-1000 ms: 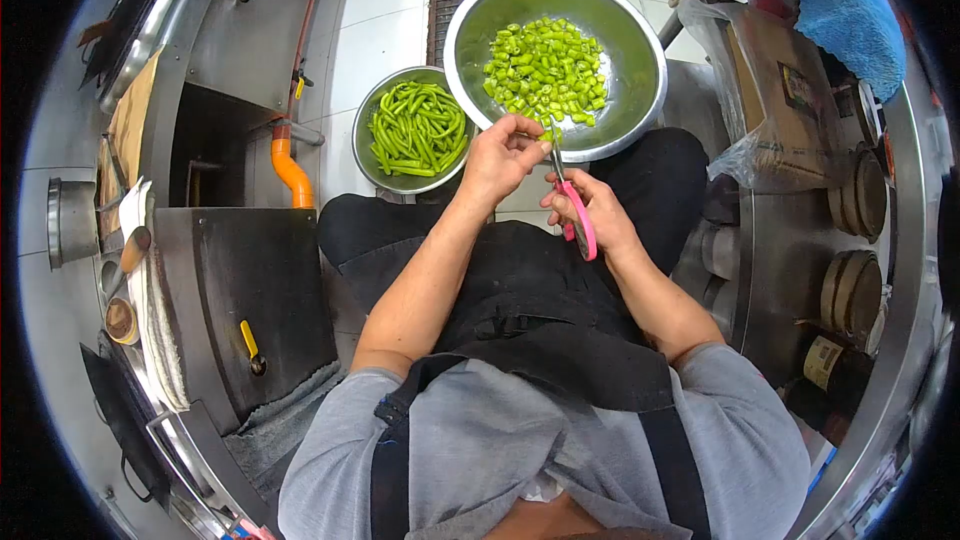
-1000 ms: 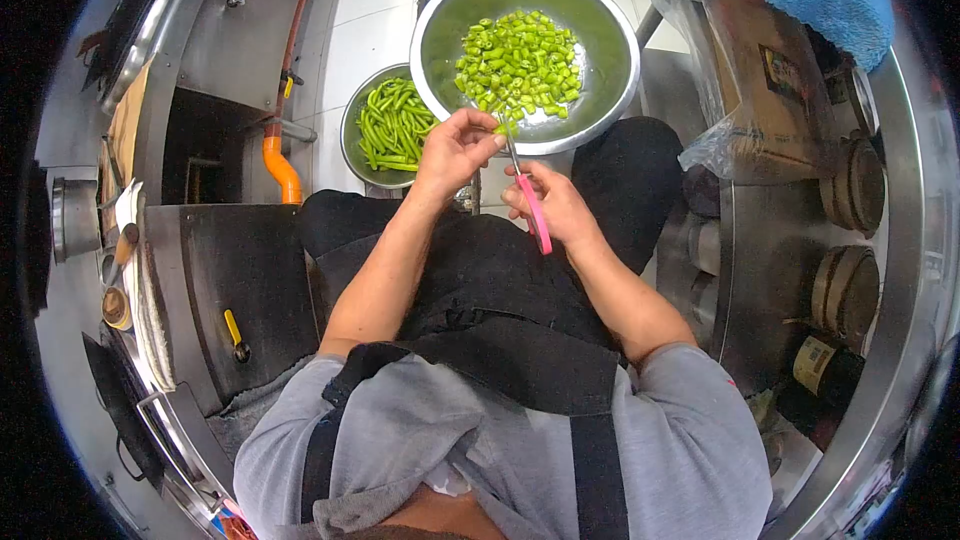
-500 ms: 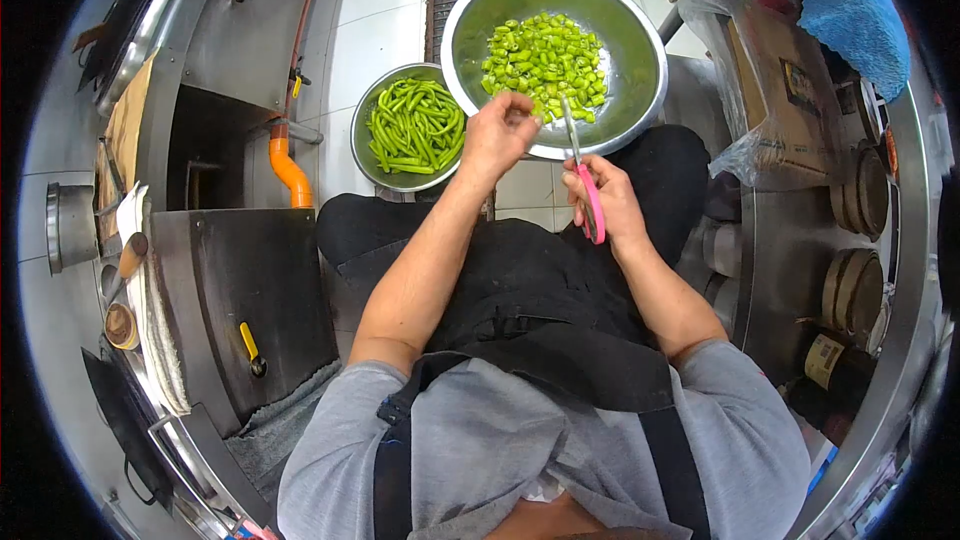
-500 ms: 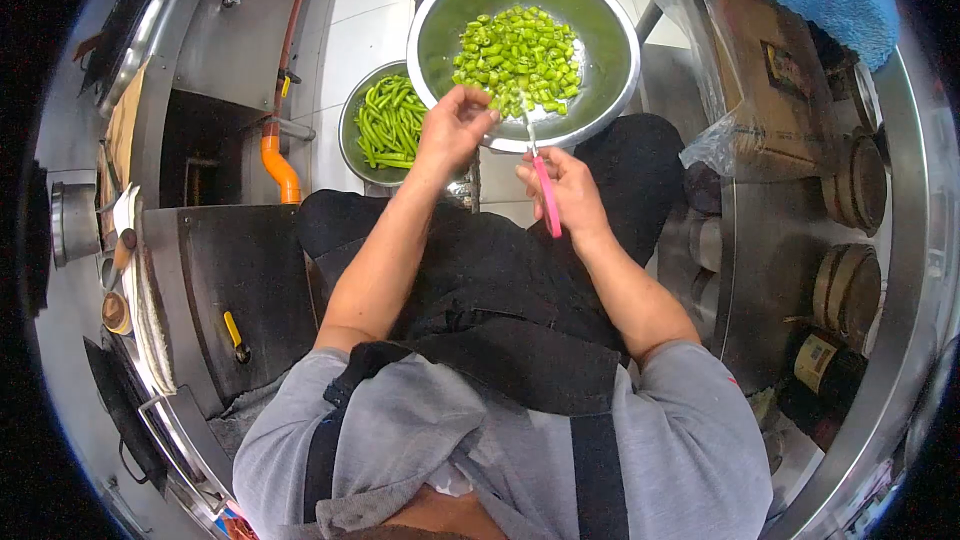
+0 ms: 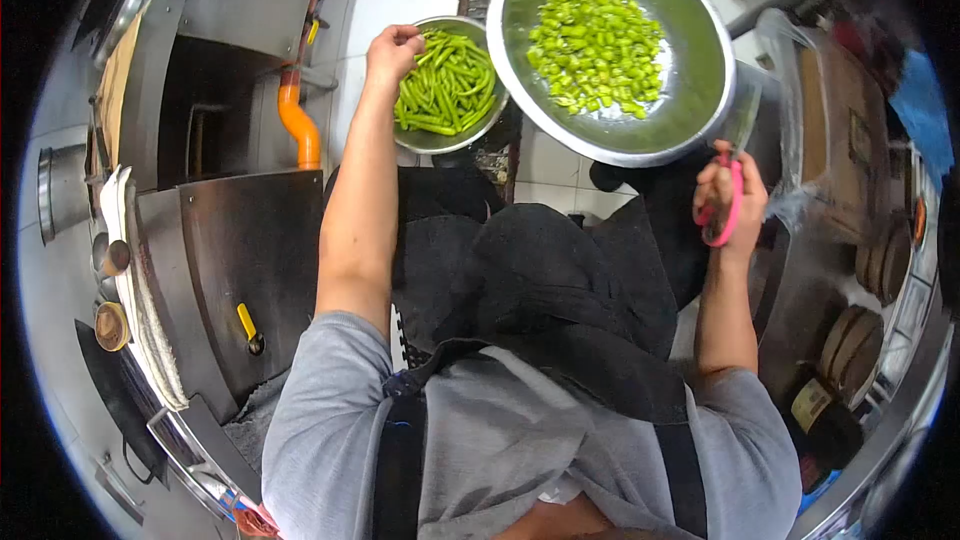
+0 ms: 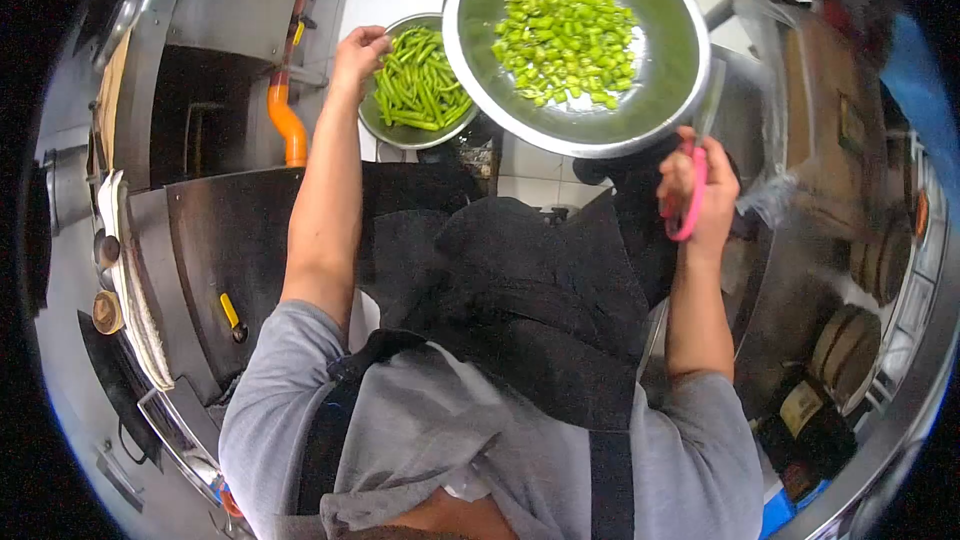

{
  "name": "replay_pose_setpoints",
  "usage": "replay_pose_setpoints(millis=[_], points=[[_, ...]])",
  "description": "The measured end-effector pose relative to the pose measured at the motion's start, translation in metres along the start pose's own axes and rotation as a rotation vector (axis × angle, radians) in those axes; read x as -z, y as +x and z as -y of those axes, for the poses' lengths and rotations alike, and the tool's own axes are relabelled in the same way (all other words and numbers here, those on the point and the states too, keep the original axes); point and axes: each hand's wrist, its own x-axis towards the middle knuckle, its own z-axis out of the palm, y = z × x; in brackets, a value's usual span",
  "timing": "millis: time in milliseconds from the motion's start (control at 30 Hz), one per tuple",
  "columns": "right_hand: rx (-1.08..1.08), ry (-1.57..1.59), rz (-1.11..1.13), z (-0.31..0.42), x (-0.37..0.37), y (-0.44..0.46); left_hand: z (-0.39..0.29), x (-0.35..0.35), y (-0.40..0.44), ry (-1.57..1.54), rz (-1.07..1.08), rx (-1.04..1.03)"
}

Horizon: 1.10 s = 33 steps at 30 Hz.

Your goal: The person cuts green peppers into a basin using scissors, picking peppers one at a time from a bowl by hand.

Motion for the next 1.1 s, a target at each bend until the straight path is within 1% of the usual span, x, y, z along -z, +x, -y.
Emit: replay_pose_setpoints(millis=[33, 67, 100, 133, 167, 200, 233, 300, 367, 400, 467, 500, 567, 633, 667, 733, 800, 833, 900, 933, 1000, 1033, 1100], points=[[0.026, 0.050, -0.019, -0.004, -0.001, 0.002, 0.027, 0.001, 0.011, 0.081, 0.050, 0.071], [0.041, 0.026, -0.021, -0.007, -0.003, 0.003, 0.040, -0.003, 0.011, 0.092, 0.075, 0.183], [0.027, 0.023, -0.010, -0.008, -0.008, 0.005, 0.065, -0.008, 0.020, 0.169, 0.124, 0.288], [0.041, 0.009, -0.027, -0.008, -0.012, 0.006, 0.099, -0.018, 0.033, 0.218, 0.162, 0.408], [0.056, -0.006, -0.045, -0.009, -0.017, 0.008, 0.134, -0.031, 0.039, 0.288, 0.188, 0.467], [0.023, -0.002, -0.067, -0.013, -0.017, 0.012, 0.163, -0.042, 0.051, 0.630, 0.367, 0.493], [-0.023, -0.029, -0.088, -0.009, -0.021, 0.012, 0.189, -0.056, 0.044, 0.601, 0.364, 0.558], [0.022, -0.030, -0.069, -0.019, -0.018, 0.015, 0.239, -0.084, 0.030, 0.546, 0.352, 0.688], [0.004, -0.108, -0.084, -0.019, -0.019, 0.019, 0.242, -0.102, 0.029, 0.810, 0.645, 0.509], [-0.004, -0.128, -0.088, -0.019, -0.020, 0.021, 0.242, -0.113, 0.024, 0.801, 0.656, 0.515], [-0.016, -0.161, -0.092, -0.019, -0.022, 0.026, 0.241, -0.133, 0.016, 0.720, 0.205, 0.510], [-0.017, -0.226, -0.119, -0.019, -0.024, 0.028, 0.244, -0.139, 0.019, 0.713, 0.215, 0.517], [-0.023, -0.301, -0.141, -0.019, -0.026, 0.031, 0.250, -0.151, 0.024, 0.686, 0.244, 0.684], [-0.038, -0.290, -0.169, -0.019, -0.028, 0.034, 0.258, -0.157, 0.025, 0.681, 0.220, 0.699], [-0.065, -0.318, -0.218, -0.018, -0.031, 0.033, 0.262, -0.156, 0.026, 0.657, 0.208, 0.722], [-0.070, -0.337, -0.220, -0.021, -0.028, 0.033, 0.265, -0.156, 0.024, 0.631, 0.195, 0.748], [-0.047, -0.342, -0.219, -0.023, -0.027, 0.034, 0.265, -0.152, 0.024, 0.567, 0.098, 0.777], [-0.037, -0.338, -0.214, -0.023, -0.027, 0.035, 0.265, -0.149, 0.024, 0.561, 0.088, 0.773], [-0.072, -0.294, -0.172, -0.017, -0.028, 0.035, 0.258, -0.143, 0.022, 0.585, 0.088, 0.675], [-0.061, -0.291, -0.166, -0.016, -0.027, 0.034, 0.251, -0.140, 0.021, 0.578, 0.078, 0.672], [-0.019, -0.261, -0.134, -0.020, -0.025, 0.033, 0.234, -0.131, 0.018, 0.617, -0.016, 0.532], [-0.003, -0.247, -0.127, -0.020, -0.024, 0.033, 0.225, -0.124, 0.018, 0.616, -0.037, 0.523], [0.001, -0.213, -0.101, -0.019, -0.023, 0.030, 0.205, -0.110, 0.018, 0.090, -0.180, 0.683]])
